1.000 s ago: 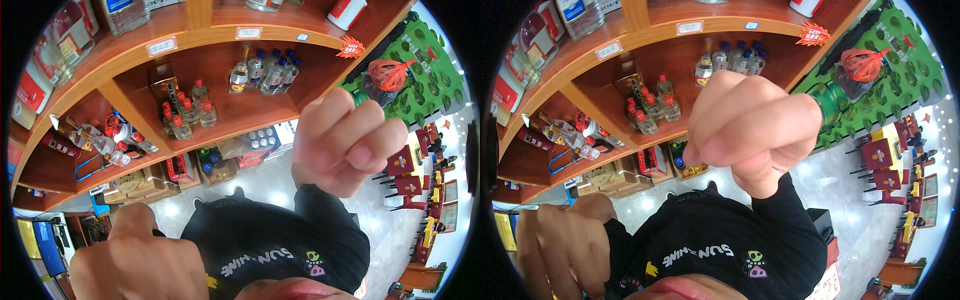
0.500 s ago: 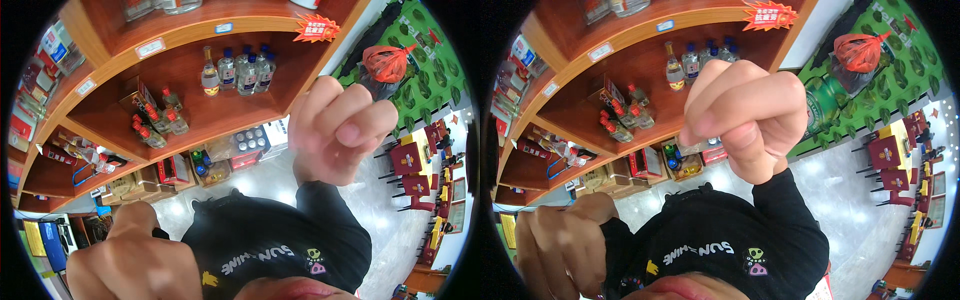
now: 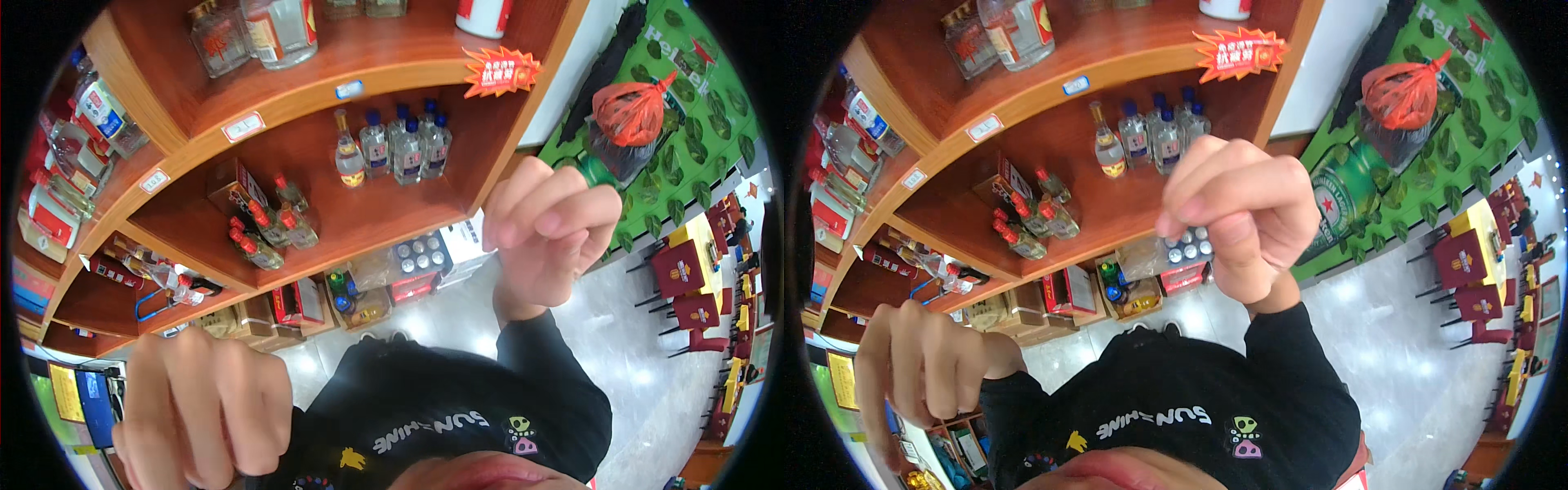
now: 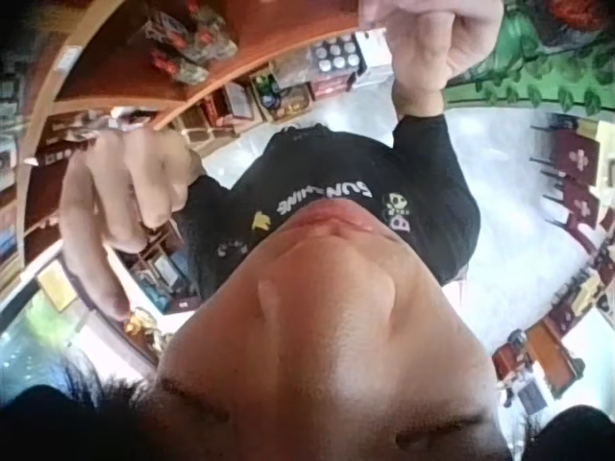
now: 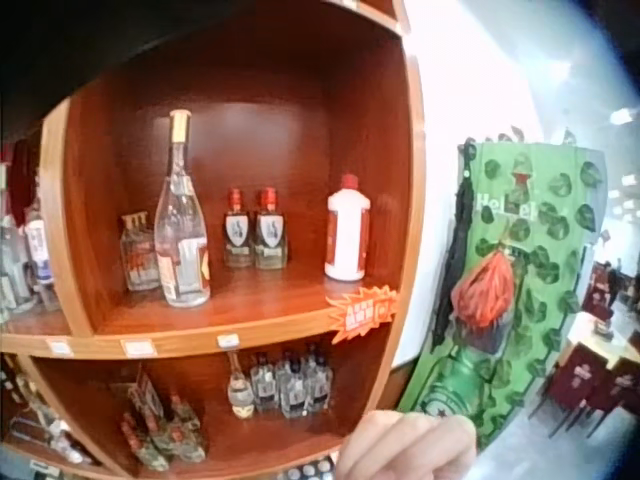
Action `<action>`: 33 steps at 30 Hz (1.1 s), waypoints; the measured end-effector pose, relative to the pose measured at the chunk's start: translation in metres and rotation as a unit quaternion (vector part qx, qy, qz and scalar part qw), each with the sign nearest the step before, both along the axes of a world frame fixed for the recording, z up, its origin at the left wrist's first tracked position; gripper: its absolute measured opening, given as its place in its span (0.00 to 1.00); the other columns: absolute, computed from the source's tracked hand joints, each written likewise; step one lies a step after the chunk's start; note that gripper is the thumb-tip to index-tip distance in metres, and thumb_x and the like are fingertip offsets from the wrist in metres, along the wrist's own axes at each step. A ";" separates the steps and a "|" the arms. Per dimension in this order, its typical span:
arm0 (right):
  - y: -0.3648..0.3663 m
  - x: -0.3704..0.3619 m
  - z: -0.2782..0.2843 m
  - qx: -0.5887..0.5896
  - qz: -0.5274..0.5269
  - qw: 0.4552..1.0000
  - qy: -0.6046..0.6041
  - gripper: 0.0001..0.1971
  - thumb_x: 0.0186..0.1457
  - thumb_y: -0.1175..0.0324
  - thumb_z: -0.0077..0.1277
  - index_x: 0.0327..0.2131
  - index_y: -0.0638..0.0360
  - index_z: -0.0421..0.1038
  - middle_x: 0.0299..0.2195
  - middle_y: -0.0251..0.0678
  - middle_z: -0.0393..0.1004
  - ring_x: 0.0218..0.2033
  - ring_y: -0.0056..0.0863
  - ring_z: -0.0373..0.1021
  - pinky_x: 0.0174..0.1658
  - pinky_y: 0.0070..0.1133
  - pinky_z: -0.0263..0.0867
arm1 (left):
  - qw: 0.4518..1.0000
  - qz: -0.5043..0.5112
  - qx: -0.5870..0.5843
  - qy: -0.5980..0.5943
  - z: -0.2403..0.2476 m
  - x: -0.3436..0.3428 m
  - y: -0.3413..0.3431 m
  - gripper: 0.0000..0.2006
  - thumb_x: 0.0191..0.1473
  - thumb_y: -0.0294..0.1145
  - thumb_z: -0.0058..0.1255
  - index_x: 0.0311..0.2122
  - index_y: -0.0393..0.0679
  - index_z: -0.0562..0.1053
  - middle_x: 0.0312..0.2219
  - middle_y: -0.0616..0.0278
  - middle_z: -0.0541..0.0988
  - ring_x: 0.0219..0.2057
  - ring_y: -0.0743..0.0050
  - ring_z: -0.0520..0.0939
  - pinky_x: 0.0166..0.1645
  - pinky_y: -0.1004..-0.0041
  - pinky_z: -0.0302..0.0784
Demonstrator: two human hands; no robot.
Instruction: The person removes liquor bottles from a shelf one by one, turns each bottle in their hands, and places them back onto the shelf.
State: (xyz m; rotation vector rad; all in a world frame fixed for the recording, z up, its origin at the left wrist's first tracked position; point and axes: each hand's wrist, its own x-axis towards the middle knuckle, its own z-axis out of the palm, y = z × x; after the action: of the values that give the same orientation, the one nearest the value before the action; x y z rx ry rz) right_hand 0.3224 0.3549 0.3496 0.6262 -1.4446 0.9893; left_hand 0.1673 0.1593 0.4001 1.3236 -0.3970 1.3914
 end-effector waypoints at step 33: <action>0.263 -0.209 0.113 0.030 -0.427 0.799 -0.422 0.27 0.52 0.60 0.63 0.49 0.70 0.67 0.45 0.59 0.75 0.51 0.52 0.72 0.52 0.35 0.68 | 0.355 0.757 -0.261 0.483 0.058 -0.129 0.342 0.40 0.50 0.39 0.59 0.59 0.23 0.55 0.57 0.31 0.65 0.61 0.41 0.68 0.62 0.57 0.68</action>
State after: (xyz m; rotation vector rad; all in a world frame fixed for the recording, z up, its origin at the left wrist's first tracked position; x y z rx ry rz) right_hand 0.1132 0.6178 0.4626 -0.5400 -2.2313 0.4585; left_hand 0.0385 0.5009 0.4584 1.4832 2.5072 1.2842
